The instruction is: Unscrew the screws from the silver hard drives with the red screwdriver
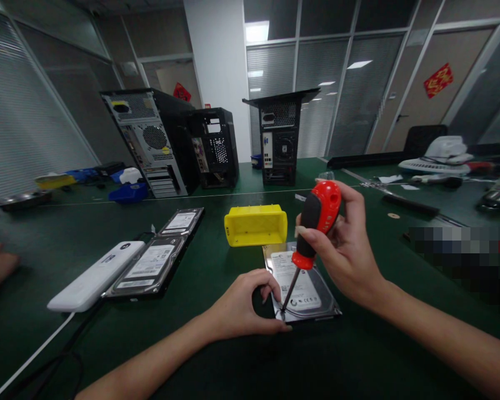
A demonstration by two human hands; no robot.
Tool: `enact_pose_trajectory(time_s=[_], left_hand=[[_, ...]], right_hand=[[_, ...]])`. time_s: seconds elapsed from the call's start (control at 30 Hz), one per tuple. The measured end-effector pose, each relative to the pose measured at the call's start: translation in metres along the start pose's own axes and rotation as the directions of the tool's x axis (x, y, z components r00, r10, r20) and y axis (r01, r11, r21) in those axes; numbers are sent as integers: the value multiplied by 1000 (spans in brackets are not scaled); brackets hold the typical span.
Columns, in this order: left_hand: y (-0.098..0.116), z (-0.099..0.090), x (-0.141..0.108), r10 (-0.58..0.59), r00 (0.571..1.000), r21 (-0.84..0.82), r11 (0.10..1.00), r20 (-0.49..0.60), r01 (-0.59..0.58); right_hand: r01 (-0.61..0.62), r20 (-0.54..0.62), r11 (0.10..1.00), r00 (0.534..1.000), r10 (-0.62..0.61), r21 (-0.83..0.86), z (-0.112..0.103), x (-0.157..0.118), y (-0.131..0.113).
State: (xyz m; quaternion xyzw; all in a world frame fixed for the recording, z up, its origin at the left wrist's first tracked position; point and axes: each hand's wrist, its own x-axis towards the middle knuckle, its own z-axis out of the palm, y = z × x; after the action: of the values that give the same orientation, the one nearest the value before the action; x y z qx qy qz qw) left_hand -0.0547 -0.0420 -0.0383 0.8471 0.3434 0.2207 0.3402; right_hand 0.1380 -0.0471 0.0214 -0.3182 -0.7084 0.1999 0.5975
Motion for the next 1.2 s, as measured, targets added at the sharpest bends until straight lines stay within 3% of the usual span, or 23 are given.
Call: enact_pose_trajectory(time_s=[0.7, 0.97, 1.1, 1.2], left_hand=[[2, 1, 1, 12, 1000, -34, 999, -4, -13], [0, 1, 1, 13, 1000, -41, 999, -1, -13], [2, 1, 1, 19, 1000, -38, 999, 0, -19], [2, 1, 1, 18, 1000, -38, 999, 1, -18]], right_hand=[[37, 2, 998, 999, -37, 57, 1, -1, -1], [-81, 0, 990, 997, 81, 115, 2, 5, -4], [-193, 98, 955, 980, 174, 224, 3, 14, -9], [-343, 233, 866, 934, 272, 363, 5, 19, -13]])
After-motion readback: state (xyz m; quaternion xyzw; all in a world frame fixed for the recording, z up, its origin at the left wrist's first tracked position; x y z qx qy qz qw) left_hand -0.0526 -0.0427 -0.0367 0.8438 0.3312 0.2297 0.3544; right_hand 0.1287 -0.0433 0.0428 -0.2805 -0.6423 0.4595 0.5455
